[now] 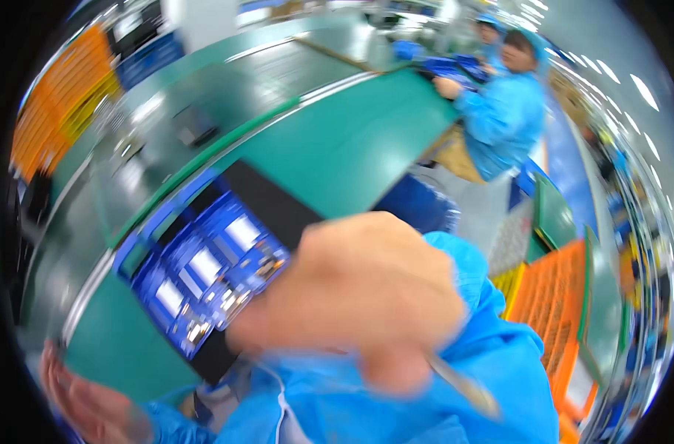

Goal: Assembling electronic components into blue device housings using tweezers on a factory assembly line.

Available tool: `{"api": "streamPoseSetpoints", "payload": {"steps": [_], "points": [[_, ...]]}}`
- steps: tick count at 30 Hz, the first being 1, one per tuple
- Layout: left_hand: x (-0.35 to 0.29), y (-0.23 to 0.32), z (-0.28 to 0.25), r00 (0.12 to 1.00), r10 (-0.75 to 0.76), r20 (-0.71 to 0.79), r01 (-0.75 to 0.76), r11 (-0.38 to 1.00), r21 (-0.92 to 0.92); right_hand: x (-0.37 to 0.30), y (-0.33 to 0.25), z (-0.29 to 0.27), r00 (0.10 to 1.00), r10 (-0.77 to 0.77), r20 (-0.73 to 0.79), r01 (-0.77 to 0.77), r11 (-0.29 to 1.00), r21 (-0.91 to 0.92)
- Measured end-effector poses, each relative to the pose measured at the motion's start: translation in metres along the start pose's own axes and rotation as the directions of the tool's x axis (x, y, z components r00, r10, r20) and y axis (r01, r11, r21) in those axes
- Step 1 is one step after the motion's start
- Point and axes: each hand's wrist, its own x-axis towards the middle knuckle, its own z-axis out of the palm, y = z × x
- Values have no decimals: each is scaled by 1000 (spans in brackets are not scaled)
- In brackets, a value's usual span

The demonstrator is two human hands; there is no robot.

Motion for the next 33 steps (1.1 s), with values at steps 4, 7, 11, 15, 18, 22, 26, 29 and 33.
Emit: {"api": "streamPoseSetpoints", "payload": {"steps": [4, 7, 11, 15, 18, 22, 26, 29, 33], "points": [[-68, 19, -34, 619, -762, 192, 757, 644, 113, -58, 72, 56, 838, 354, 416, -373, 927, -38], [-94, 35, -48, 372, -894, 249, 913, 400, 75, -101, 75, 102, 536, 675, 507, -830, 533, 168], [-121, 62, -42, 122, -946, 299, 987, 84, -136, -121, 82, 147, 502, 570, 650, -814, 565, 134], [-132, 72, -38, 34, -922, 385, 987, -29, -156, -116, 73, 172, 349, 567, 746, -912, 388, 131], [-137, 79, -37, -28, -884, 466, 981, -113, -156, -119, 67, 181, 292, 554, 779, -952, 250, 179], [-142, 79, -38, -56, -887, 458, 965, -166, -203, -124, 70, 182, 466, 376, 801, -805, 555, 208], [-143, 80, -36, -77, -889, 451, 954, -197, -226, -126, 68, 182, 490, 373, 788, -769, 610, 189], [-145, 80, -35, -61, -903, 426, 960, -169, -222, -124, 70, 181, 486, 335, 808, -721, 675, 154], [-144, 78, -33, -56, -905, 422, 968, -153, -199, -125, 69, 181, 507, 334, 794, -711, 683, 167]]}}
